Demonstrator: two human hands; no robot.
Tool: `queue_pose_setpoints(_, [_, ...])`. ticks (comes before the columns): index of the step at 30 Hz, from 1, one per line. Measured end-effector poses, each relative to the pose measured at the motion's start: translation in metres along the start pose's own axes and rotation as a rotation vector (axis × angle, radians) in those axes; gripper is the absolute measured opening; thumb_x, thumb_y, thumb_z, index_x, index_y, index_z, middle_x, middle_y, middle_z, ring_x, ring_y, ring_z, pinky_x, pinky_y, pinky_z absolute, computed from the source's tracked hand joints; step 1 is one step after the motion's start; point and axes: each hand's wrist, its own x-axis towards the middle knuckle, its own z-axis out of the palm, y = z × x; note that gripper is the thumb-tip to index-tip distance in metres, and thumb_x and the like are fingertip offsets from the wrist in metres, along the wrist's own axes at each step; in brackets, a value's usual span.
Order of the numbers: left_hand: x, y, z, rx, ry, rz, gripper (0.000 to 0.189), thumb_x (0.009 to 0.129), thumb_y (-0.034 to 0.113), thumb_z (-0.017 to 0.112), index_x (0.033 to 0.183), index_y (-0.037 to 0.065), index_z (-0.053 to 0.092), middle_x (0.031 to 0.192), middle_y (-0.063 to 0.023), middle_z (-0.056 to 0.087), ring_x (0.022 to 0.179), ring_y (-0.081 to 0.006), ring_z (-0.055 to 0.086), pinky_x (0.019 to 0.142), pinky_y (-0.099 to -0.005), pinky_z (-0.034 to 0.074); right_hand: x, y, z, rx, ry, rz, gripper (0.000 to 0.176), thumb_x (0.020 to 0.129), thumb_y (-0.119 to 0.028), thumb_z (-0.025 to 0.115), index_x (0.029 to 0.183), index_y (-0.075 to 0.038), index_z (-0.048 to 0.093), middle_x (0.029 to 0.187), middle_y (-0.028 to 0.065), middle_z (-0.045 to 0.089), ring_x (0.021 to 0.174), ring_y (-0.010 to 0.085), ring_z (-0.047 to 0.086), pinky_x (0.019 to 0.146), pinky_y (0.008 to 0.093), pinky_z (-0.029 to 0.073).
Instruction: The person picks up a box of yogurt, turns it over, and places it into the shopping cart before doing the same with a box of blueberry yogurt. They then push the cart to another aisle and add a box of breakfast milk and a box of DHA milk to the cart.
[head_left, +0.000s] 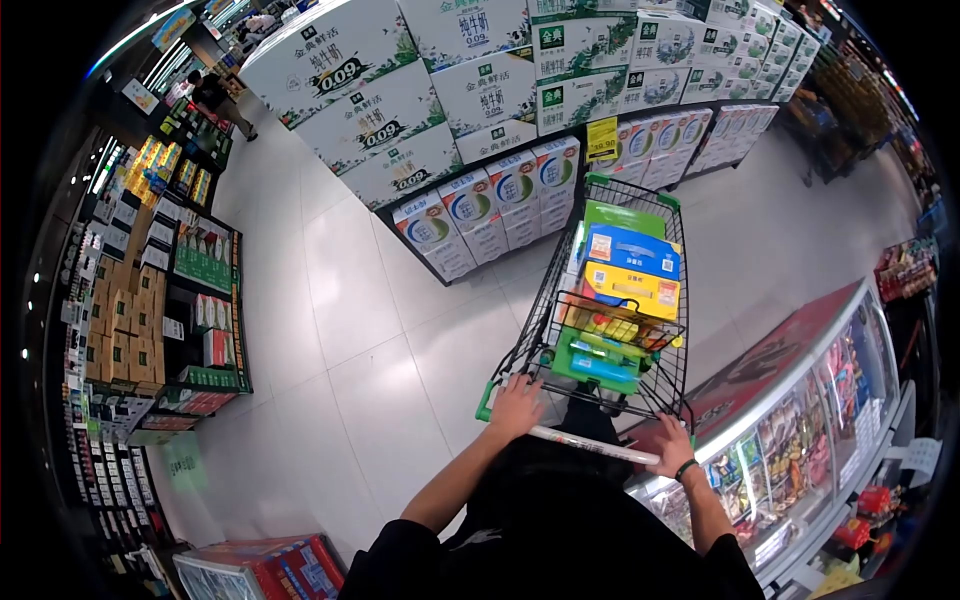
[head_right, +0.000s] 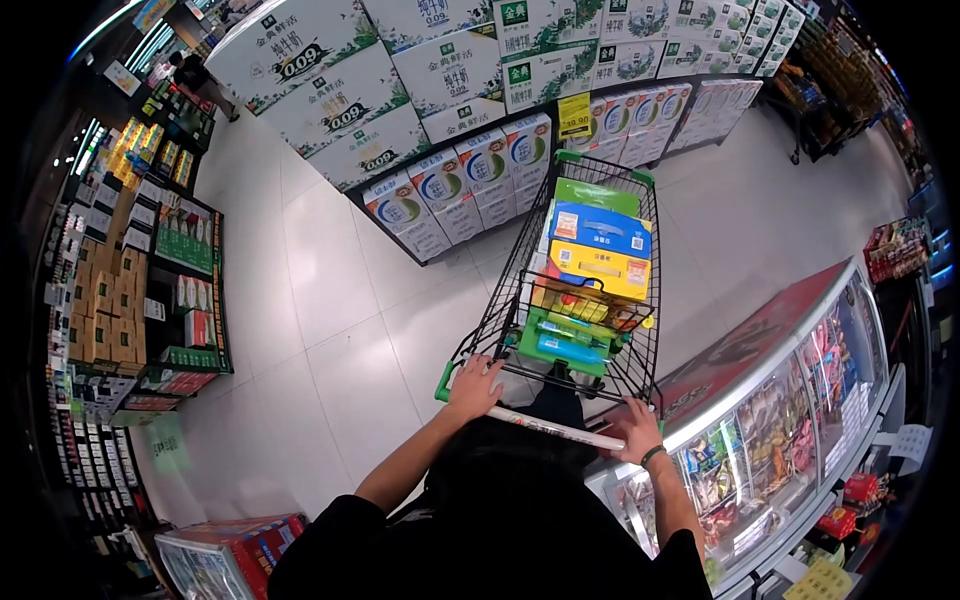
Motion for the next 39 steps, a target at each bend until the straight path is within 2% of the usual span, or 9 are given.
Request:
queue_pose_setpoints(3, [-0.028,-0.011,0.002,-0.017,0.060,-0.022,0.052,0.090,0.033,0.065,0.138,0.015,0.056,0.130,-0.0104,0.053,0.130,-0.0289,0.044,0.096,-0.0467,0.045,0.002,-0.017,0.001,0.013,-0.049,-0.024,0.064,0.056,-0.037,0.083,0.115,-0.012,0.075,0.152,0.0199,0.040,0.141,0.0427,0.036,0.110,0.0546,0.037])
queue_pose_setpoints(15, [-0.103,-0.022,0.003,-0.092,0.200,-0.174,0.048,0.087,0.028,0.070,0.130,0.010,0.060,0.131,-0.0130,0.054,0.130,-0.0335,0.045,0.095,-0.0482,0.046,0.034,-0.035,0.003,-0.058,-0.173,-0.200,0.061,0.054,-0.037,0.083,0.109,-0.011,0.076,0.155,0.0188,0.036,0.144,0.0420,0.032,0.114,0.0534,0.035])
queue_pose_setpoints(19, [-0.123,-0.023,0.004,-0.096,0.160,-0.291,0.050,0.089,0.031,0.067,0.134,0.010,0.059,0.131,-0.0125,0.053,0.132,-0.0326,0.044,0.099,-0.0474,0.045,0.050,-0.040,-0.001,-0.070,-0.250,-0.240,0.055,0.054,-0.036,0.084,0.104,-0.012,0.077,0.154,0.0207,0.036,0.144,0.0429,0.031,0.113,0.0539,0.037])
queue_pose_setpoints(21, [-0.132,-0.023,0.006,-0.086,0.205,-0.324,0.050,0.089,0.033,0.067,0.134,0.011,0.059,0.130,-0.0125,0.053,0.132,-0.0325,0.044,0.100,-0.0475,0.044,0.060,-0.040,0.000,-0.059,-0.236,-0.346,0.050,0.057,-0.033,0.083,0.102,-0.014,0.077,0.153,0.0221,0.037,0.144,0.0431,0.032,0.113,0.0531,0.038])
queue_pose_setpoints(26, [-0.150,-0.023,0.010,-0.091,0.290,-0.395,0.050,0.087,0.037,0.069,0.130,0.012,0.062,0.125,-0.0121,0.055,0.126,-0.0335,0.048,0.099,-0.0473,0.045,0.087,-0.053,-0.012,-0.090,-0.297,-0.420,0.043,0.057,-0.028,0.083,0.098,-0.015,0.076,0.152,0.0206,0.038,0.144,0.0421,0.031,0.114,0.0517,0.037])
queue_pose_setpoints(29, [-0.159,-0.020,0.016,-0.114,0.305,-0.463,0.050,0.088,0.039,0.068,0.129,0.011,0.062,0.128,-0.0124,0.054,0.130,-0.0326,0.046,0.098,-0.0482,0.045,0.100,-0.055,-0.012,-0.098,-0.318,-0.447,0.042,0.058,-0.027,0.082,0.098,-0.015,0.076,0.152,0.0195,0.038,0.145,0.0415,0.029,0.115,0.0514,0.037])
queue_pose_setpoints(39, [-0.194,-0.017,0.020,-0.076,0.355,-0.611,0.048,0.086,0.035,0.071,0.127,0.011,0.063,0.127,-0.0110,0.056,0.126,-0.0314,0.050,0.099,-0.0460,0.047,0.139,-0.064,0.005,-0.087,-0.349,-0.595,0.044,0.059,-0.023,0.080,0.103,-0.016,0.074,0.155,0.0179,0.034,0.147,0.0405,0.028,0.113,0.0543,0.037])
